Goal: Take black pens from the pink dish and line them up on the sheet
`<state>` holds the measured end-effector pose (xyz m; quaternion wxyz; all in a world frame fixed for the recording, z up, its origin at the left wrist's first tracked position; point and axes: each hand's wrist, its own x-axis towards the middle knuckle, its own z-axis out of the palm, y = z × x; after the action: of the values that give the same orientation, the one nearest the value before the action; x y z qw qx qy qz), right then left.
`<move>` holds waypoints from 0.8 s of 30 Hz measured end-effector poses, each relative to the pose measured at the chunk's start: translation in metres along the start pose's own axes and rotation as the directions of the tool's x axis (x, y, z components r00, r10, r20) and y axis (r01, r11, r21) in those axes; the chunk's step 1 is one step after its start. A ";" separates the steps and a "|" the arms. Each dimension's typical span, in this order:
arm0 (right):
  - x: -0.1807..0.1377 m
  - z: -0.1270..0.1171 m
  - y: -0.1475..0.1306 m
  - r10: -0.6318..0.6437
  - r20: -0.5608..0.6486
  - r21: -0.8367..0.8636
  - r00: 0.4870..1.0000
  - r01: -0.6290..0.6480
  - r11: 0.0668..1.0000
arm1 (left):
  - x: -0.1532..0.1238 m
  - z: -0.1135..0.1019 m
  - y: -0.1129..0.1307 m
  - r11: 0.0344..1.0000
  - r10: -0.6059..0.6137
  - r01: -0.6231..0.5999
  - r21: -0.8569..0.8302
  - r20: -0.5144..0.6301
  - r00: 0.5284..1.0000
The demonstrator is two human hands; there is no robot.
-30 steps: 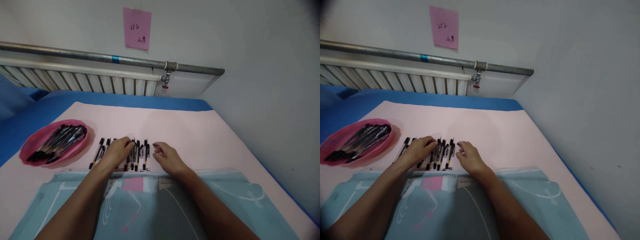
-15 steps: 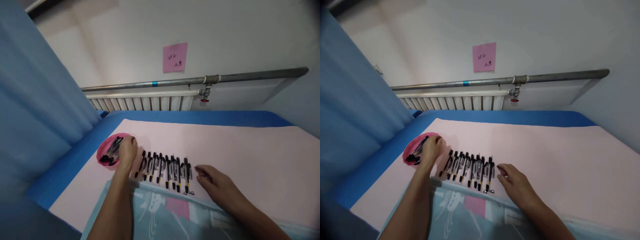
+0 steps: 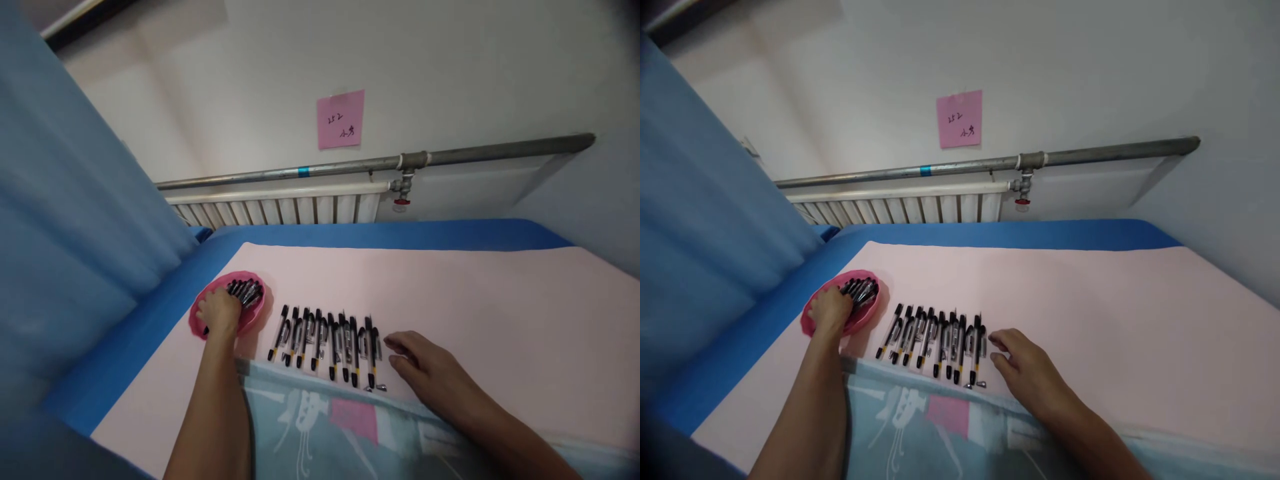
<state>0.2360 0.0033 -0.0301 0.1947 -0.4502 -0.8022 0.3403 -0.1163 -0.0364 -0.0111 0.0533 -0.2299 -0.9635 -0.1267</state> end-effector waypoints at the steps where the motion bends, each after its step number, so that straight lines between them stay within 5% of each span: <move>1: 0.000 0.000 0.000 -0.007 0.003 -0.005 1.000 0.007 1.000 | 0.000 0.000 0.000 1.000 0.001 -0.001 0.001 -0.001 1.000; 9: 0.001 0.002 0.002 -0.059 -0.013 -0.007 0.998 0.059 0.998 | -0.002 -0.006 0.000 0.996 0.060 -0.061 -0.068 -0.010 0.998; 14: 0.000 0.003 0.001 -0.043 -0.130 0.078 0.991 0.054 0.996 | -0.034 -0.017 0.032 0.922 0.288 -0.285 -0.263 -0.030 0.957; 17: -0.002 0.000 -0.005 0.015 -0.252 0.216 0.968 0.041 0.976 | -0.089 -0.013 0.061 0.651 0.555 -0.383 -0.655 0.068 0.829; 21: -0.005 -0.005 -0.015 0.123 -0.280 0.532 0.952 0.048 0.845 | -0.179 -0.008 0.088 0.410 0.803 -0.162 -0.897 0.272 0.530; 24: -0.009 -0.002 -0.020 0.193 -0.247 0.642 0.950 0.011 0.767 | -0.222 -0.007 0.094 0.274 0.871 -0.048 -0.961 0.227 0.435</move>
<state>0.2297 -0.0109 -0.0140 0.4370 -0.4426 -0.5778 0.5285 0.1237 -0.0526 -0.0196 -0.4323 -0.5600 -0.5401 -0.4558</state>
